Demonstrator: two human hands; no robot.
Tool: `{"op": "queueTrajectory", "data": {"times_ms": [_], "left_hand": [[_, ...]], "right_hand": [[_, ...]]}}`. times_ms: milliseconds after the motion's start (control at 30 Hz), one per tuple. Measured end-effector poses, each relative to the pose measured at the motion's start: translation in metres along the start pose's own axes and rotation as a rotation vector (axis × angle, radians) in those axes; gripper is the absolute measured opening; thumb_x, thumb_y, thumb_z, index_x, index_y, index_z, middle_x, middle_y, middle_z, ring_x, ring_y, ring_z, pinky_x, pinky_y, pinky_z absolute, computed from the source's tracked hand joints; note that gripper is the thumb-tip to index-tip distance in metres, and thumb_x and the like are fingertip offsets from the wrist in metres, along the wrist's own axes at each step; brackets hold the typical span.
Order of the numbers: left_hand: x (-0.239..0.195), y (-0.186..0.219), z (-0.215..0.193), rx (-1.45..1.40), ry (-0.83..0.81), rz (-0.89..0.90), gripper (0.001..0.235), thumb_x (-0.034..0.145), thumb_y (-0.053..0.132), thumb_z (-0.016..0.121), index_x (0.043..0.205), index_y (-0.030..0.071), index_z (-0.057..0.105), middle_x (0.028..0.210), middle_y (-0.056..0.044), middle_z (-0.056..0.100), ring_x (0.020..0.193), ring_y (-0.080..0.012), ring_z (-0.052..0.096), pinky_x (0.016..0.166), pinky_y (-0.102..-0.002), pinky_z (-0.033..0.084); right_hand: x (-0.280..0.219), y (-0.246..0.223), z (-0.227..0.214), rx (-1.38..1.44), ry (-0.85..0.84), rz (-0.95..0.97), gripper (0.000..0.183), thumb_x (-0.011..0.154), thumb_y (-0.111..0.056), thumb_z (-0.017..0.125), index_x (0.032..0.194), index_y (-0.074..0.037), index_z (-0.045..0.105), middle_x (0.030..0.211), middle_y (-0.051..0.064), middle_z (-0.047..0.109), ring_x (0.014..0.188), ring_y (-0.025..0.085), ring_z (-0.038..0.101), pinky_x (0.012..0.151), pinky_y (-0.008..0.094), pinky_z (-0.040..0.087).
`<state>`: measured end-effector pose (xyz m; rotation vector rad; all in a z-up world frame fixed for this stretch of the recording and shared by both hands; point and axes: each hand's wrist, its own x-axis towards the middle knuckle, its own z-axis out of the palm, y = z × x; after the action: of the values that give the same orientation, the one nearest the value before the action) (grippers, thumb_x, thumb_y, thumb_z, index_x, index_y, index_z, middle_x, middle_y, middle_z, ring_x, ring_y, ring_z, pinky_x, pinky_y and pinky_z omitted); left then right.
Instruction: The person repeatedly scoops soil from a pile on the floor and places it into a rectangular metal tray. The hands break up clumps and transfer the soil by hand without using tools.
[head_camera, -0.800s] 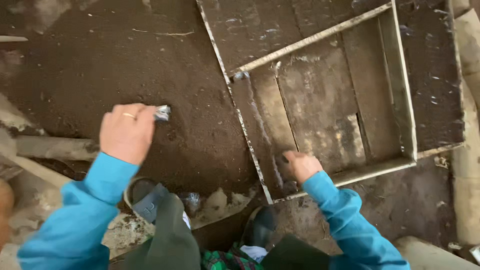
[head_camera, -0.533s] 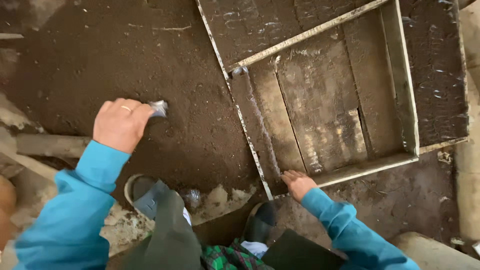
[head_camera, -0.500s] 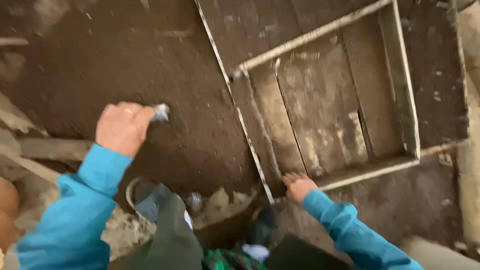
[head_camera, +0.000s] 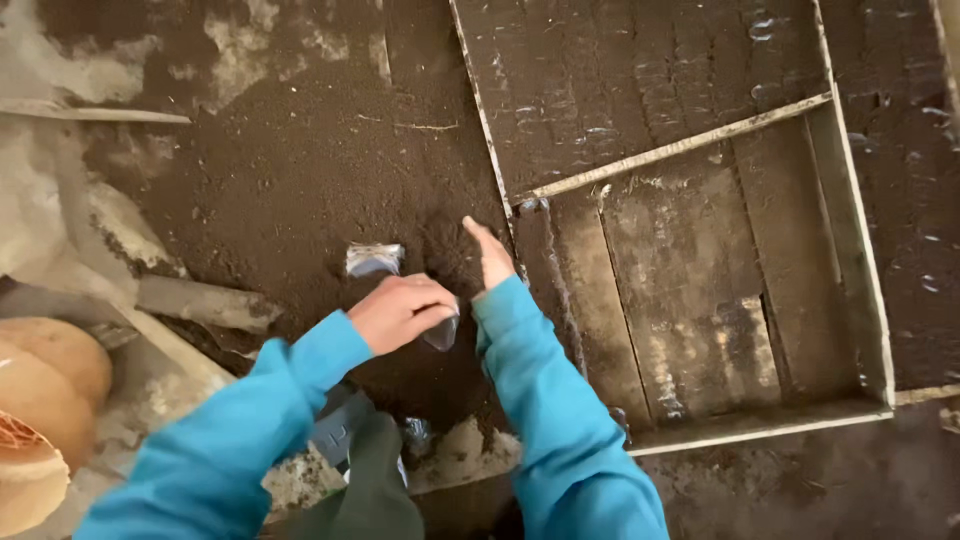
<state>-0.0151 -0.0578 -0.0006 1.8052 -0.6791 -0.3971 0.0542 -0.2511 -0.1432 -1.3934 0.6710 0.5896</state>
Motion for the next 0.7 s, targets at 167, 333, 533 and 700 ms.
{"op": "queueTrajectory", "data": {"times_ms": [167, 333, 533, 700], "left_hand": [[0.009, -0.068, 0.035, 0.393, -0.097, 0.214, 0.022, 0.095, 0.027, 0.061, 0.087, 0.009, 0.069, 0.084, -0.015, 0.055, 0.083, -0.0363, 0.059, 0.078, -0.046, 0.051], [0.015, -0.062, 0.028, 0.733, -0.063, 0.384, 0.015, 0.09, 0.016, 0.064, 0.078, 0.007, 0.066, 0.073, -0.018, 0.06, 0.075, -0.0321, 0.064, 0.086, -0.045, 0.051], [0.008, -0.036, 0.019, 0.671, -0.003, 0.467, 0.009, 0.095, 0.015, 0.057, 0.096, 0.008, 0.061, 0.099, -0.018, 0.06, 0.096, -0.0342, 0.063, 0.096, -0.048, 0.049], [0.004, -0.087, 0.036, 0.651, -0.042, 0.389, 0.014, 0.095, 0.021, 0.057, 0.088, 0.01, 0.059, 0.092, -0.013, 0.06, 0.088, -0.0317, 0.063, 0.086, -0.044, 0.053]], "right_hand": [[-0.094, -0.039, 0.009, 0.593, 0.069, -0.047, 0.03, 0.082, -0.027, 0.065, 0.095, 0.001, 0.064, 0.097, 0.027, 0.066, 0.087, 0.04, 0.067, 0.072, 0.05, 0.056], [-0.136, -0.056, 0.036, 0.331, -0.036, -0.635, 0.021, 0.091, -0.011, 0.056, 0.085, 0.002, 0.071, 0.084, 0.017, 0.071, 0.081, 0.021, 0.068, 0.082, 0.036, 0.055], [0.028, 0.008, -0.009, -0.42, 0.2, -0.324, 0.053, 0.081, -0.07, 0.069, 0.102, -0.022, 0.073, 0.101, 0.002, 0.072, 0.106, 0.025, 0.064, 0.097, 0.043, 0.048], [-0.004, -0.02, -0.017, 0.114, 0.049, 0.176, 0.054, 0.086, -0.048, 0.06, 0.135, -0.024, 0.059, 0.144, 0.013, 0.051, 0.141, 0.04, 0.034, 0.098, 0.081, 0.024]]}}
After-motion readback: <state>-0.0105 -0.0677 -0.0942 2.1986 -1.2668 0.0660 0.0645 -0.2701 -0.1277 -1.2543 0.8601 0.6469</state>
